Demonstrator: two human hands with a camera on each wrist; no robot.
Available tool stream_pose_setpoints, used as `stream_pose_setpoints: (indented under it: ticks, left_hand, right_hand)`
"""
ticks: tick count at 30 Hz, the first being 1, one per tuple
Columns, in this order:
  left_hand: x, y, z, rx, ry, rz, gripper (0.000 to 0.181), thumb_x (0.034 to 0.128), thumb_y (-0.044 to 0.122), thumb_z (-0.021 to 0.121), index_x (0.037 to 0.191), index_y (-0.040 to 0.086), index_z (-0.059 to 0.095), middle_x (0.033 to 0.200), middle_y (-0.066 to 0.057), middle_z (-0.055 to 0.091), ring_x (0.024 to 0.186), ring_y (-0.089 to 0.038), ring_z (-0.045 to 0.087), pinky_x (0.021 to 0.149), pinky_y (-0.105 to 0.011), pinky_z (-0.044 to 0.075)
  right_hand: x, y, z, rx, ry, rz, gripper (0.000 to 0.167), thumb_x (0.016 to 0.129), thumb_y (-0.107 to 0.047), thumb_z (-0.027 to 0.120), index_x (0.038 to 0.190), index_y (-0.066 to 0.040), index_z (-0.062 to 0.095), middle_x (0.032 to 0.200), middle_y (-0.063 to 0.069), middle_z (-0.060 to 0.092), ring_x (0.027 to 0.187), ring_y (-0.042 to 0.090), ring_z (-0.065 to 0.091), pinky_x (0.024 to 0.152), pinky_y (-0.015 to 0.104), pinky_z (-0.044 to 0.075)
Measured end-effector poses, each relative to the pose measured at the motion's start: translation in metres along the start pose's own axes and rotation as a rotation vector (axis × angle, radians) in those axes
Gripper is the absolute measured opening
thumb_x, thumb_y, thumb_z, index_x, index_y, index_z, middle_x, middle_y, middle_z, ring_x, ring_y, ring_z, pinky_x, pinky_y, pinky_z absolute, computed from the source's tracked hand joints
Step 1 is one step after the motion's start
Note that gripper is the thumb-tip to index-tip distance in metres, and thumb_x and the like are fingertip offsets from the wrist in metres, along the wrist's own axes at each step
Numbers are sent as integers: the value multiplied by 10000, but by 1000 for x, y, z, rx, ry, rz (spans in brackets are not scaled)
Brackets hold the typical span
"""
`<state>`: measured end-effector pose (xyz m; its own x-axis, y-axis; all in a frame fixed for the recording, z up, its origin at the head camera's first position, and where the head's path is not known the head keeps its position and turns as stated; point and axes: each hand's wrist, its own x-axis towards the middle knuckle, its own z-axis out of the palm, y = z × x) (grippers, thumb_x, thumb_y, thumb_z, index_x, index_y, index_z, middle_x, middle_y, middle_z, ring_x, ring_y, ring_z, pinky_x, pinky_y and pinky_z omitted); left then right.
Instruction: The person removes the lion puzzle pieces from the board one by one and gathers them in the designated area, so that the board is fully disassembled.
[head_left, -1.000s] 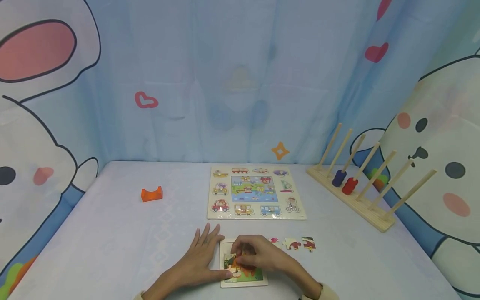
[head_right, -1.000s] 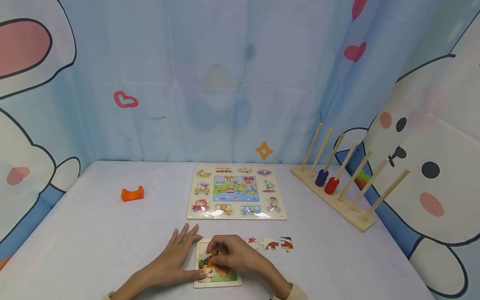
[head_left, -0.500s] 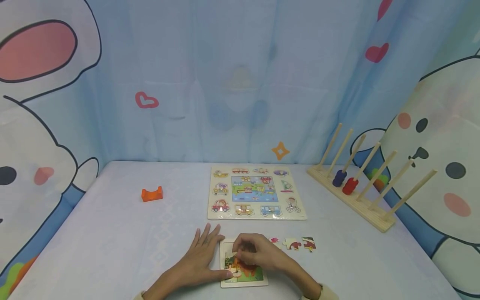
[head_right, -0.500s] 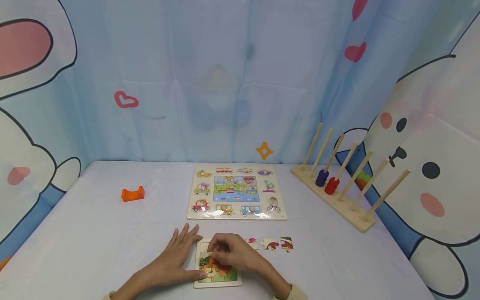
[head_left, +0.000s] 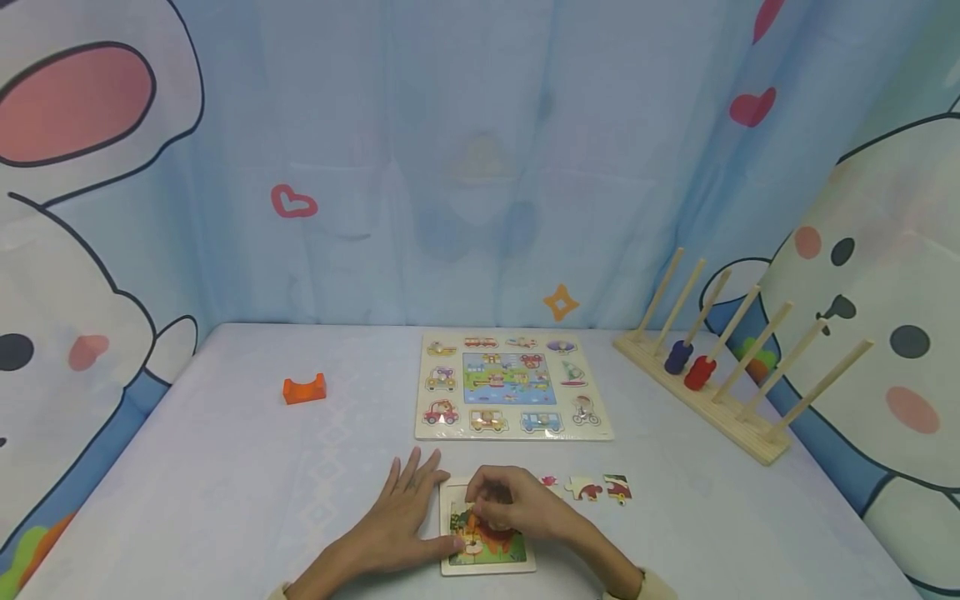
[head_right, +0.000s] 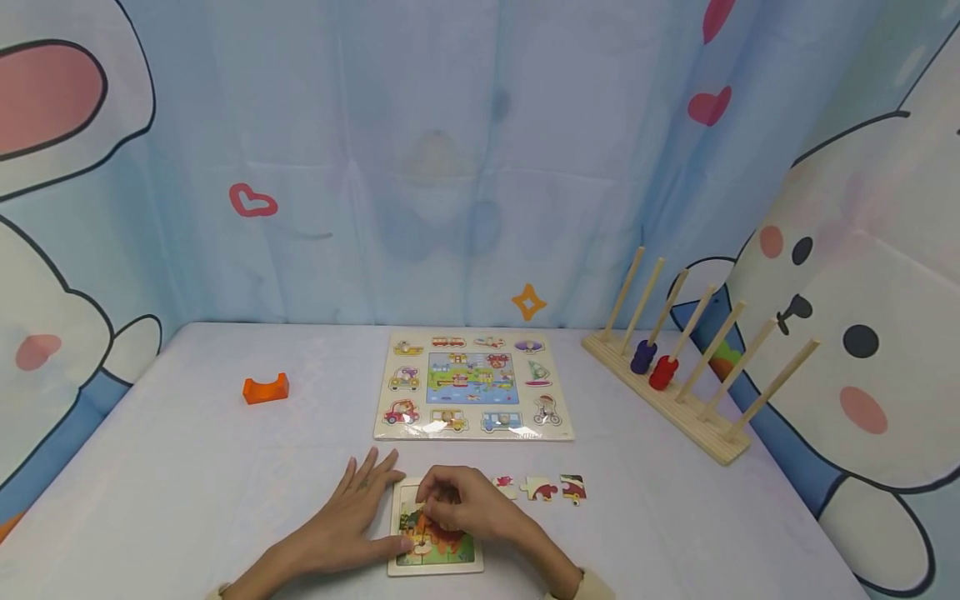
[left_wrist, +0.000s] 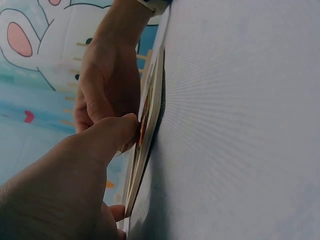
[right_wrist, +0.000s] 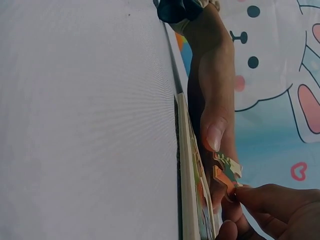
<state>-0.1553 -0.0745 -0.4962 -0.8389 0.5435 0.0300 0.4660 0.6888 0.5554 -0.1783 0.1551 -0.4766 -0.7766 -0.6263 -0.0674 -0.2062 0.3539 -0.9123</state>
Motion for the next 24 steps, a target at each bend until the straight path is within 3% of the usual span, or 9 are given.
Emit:
stream_pose_setpoints:
  ticks: [9,16,24]
  left_hand:
    - [1,0,3,52,15,-1,830,830,696,524,1390,98,389,1586,-126,197,1468,-352,23,1171,-553,-15]
    - [1,1,1,45,6,-8,833,831,690,531,1393,92,388,1587,-129,191,1468,-354,18,1170,-553,-21]
    - [1,1,1,32,-5,-10,834,830,692,530,1390,93,383,1587,-134,188,1469,-353,20,1170,-555,-18]
  right_hand:
    - [0,-2,0,18,5,11,68,915,-147,633,951,-90,633,747,-28,567,577,27,475,509,159,418]
    - [1,-1,-1,29,10,4,82,914,-155,631,954,-83,634,772,-17,583,582,32,486,516,167,432]
    - [-1,0,-9,1,61,4,110,911,-199,643,969,-105,651,856,-7,619,759,100,571,697,229,484]
